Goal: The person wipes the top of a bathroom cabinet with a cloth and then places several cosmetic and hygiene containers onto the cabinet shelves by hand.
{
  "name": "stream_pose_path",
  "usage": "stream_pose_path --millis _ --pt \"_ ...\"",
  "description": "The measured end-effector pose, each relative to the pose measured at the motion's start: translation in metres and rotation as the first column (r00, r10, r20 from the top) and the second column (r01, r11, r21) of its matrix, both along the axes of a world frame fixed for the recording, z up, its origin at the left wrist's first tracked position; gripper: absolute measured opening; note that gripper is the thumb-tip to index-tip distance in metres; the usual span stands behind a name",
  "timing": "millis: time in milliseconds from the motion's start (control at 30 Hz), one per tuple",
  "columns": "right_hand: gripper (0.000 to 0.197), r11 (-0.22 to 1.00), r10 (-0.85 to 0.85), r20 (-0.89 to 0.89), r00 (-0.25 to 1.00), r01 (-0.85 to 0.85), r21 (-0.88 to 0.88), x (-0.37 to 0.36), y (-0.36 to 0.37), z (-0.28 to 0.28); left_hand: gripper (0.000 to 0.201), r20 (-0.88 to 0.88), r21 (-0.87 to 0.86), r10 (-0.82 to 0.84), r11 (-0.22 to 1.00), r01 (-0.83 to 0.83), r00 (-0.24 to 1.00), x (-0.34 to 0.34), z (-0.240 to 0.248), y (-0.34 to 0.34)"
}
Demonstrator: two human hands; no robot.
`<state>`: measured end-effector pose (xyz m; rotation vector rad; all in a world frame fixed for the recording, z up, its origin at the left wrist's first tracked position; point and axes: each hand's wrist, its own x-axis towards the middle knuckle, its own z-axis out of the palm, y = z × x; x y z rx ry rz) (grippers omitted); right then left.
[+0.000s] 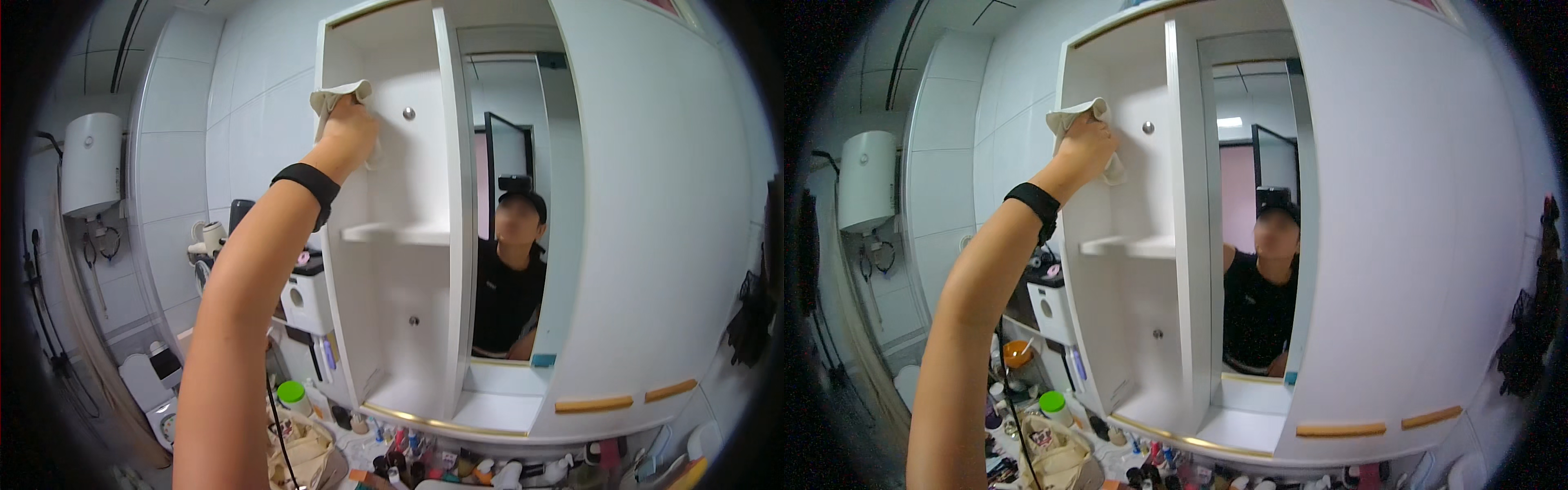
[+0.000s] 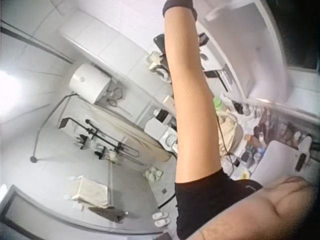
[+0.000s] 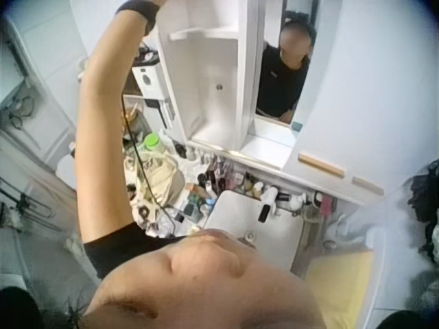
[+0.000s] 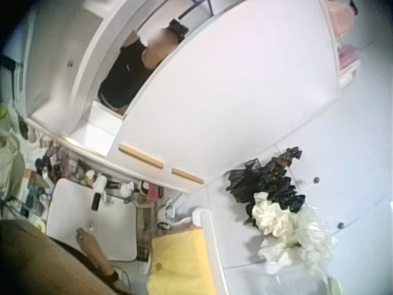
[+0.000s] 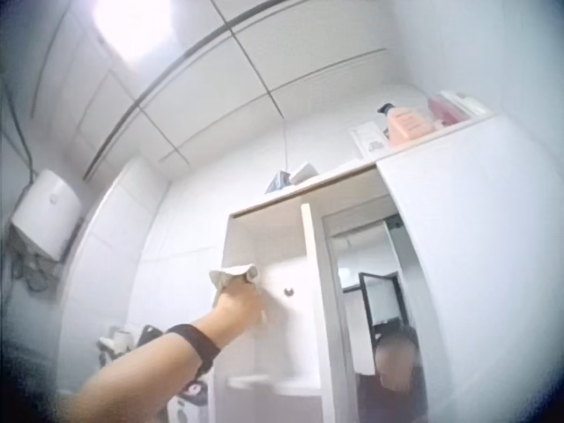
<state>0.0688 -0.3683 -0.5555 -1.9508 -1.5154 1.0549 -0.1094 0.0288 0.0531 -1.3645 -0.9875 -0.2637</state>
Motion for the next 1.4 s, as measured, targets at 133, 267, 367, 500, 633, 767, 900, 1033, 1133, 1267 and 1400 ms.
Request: stream_pose_path --millis 133,267,367,500,633,767,900,1033,1133,1267,1400 --pt "0.029 0.989 -0.002 -0.054 0.999 0.01 0.147 0.007 -0.024 -0.015 0.011 -0.143 -0.13 -0.036 0.991 0.018 0.989 -0.008 -0.044 -0.005" --pt "0.021 0.96 -0.047 -0.048 0.998 0.058 0.273 0.008 -0.05 -0.015 0.013 0.016 -0.337 -0.307 0.895 0.294 0.952 -0.01 -0.088 -0.014" --pt "0.022 0.954 -0.09 -0.04 0.995 0.097 0.283 0.009 -0.071 -0.013 0.019 0.014 -0.452 -0.206 0.872 0.19 0.978 -0.01 -0.095 -0.037" --pt "0.025 0.99 -0.074 -0.002 0.997 0.073 0.118 0.012 -0.093 0.007 0.017 0.139 -0.435 -0.207 0.866 0.248 0.968 -0.015 -0.092 -0.046" --pt "0.025 0.972 -0.076 0.022 0.997 0.069 0.226 0.013 -0.108 -0.009 0.012 0.066 -0.467 -0.121 0.873 0.137 0.991 -0.021 -0.095 -0.088" --pt "0.025 0.956 -0.067 -0.01 0.998 0.067 0.285 0.011 -0.118 -0.004 0.009 0.044 -0.458 -0.36 0.822 0.339 0.932 -0.079 -0.171 -0.145" --pt "0.025 0.992 0.121 0.042 0.992 -0.122 0.036 0.025 -0.103 0.003 0.024 0.297 -0.536 -0.327 0.721 0.44 0.897 -0.108 -0.252 -0.251" --pt "0.027 0.905 0.256 0.133 0.958 -0.286 0.315 0.027 -0.084 0.004 0.029 0.6 -0.523 -0.179 0.65 0.551 0.78 -0.151 -0.32 -0.316" --pt "0.027 0.891 0.353 0.145 0.924 -0.379 0.249 0.021 -0.071 0.02 0.028 0.734 -0.464 -0.03 0.708 0.533 0.679 -0.178 -0.375 -0.36" --pt "0.027 0.881 0.392 0.057 0.918 -0.393 0.265 -0.003 -0.049 0.031 0.03 0.823 -0.489 0.215 0.739 0.464 0.526 -0.21 -0.451 -0.391" --pt "0.03 0.829 0.475 0.095 0.875 -0.481 0.285 -0.021 -0.044 0.026 0.031 0.825 -0.555 0.419 0.727 0.405 0.378 -0.218 -0.528 -0.408"
